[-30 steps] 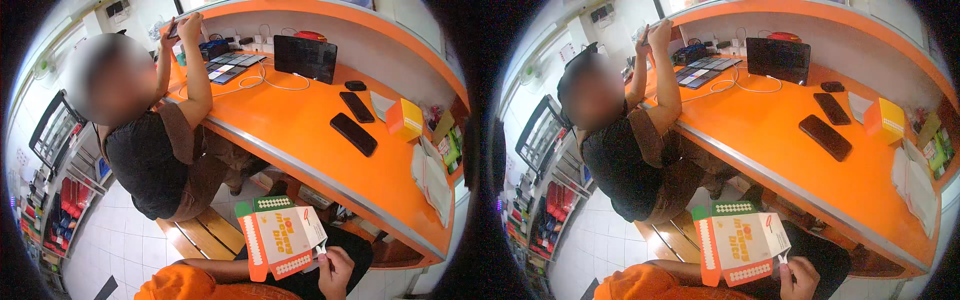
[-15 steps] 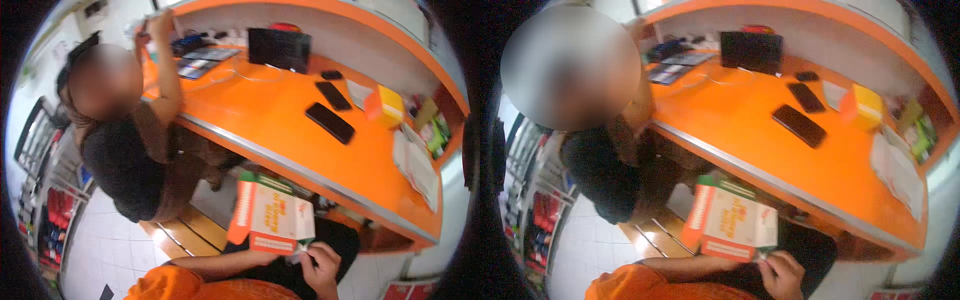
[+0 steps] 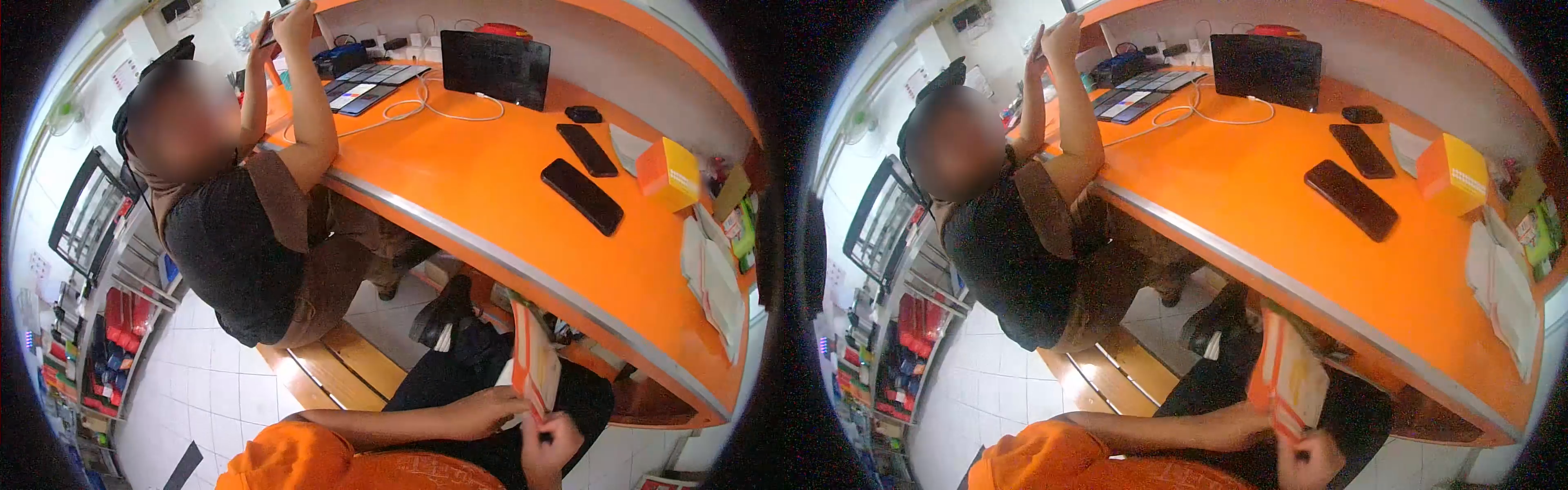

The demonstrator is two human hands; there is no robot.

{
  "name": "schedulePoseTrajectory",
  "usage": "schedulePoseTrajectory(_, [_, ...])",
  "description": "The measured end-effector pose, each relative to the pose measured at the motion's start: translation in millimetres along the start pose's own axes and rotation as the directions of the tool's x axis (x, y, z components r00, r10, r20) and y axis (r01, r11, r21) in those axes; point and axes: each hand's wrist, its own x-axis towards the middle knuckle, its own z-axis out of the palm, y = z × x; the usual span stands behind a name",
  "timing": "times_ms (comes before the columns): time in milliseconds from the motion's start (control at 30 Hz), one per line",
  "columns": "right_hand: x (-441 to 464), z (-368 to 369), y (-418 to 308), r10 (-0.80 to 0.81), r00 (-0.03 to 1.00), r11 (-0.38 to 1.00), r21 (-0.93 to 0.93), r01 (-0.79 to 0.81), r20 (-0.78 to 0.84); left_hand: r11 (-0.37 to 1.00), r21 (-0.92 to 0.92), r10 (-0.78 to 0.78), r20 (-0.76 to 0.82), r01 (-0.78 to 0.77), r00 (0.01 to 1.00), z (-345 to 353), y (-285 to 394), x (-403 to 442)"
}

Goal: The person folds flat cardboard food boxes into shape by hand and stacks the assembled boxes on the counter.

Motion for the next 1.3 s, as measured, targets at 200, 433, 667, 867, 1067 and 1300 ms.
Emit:
schedulePoseTrajectory(200, [21,-11,-44,-0.233,0.934,0.97,-0.006,0.244,0.269,0.992,0.012,0.123,0.191,-0.128,0.974,-8,-16,-5])
schedulePoseTrajectory(433, [29,-36,-16,0.083,0.944,0.99,0.084,-0.115,0.319,0.988,-0.153,-0.013,0.079,0.025,0.997,-62,26,10])
schedulePoseTrajectory(667, [21,-28,-16,-0.09,0.994,0.994,0.065,0.086,0.06,0.991,-0.134,0.025,0.141,-0.006,0.99,-54,8,6])
schedulePoseTrajectory(867, [22,-19,-21,-0.328,0.945,0.944,0.031,0.328,-0.013,0.784,-0.598,-0.142,0.091,0.168,0.986,-30,15,5])
schedulePoseTrajectory(1067, [24,-19,-29,-0.316,0.949,0.948,-0.04,0.316,-0.009,0.738,-0.666,-0.1,0.06,0.114,0.993,-24,10,-1])
schedulePoseTrajectory(1300, [25,-40,-34,-0.11,0.979,0.986,0.141,0.086,0.173,0.807,-0.579,-0.049,0.133,0.117,0.99,-20,6,0])
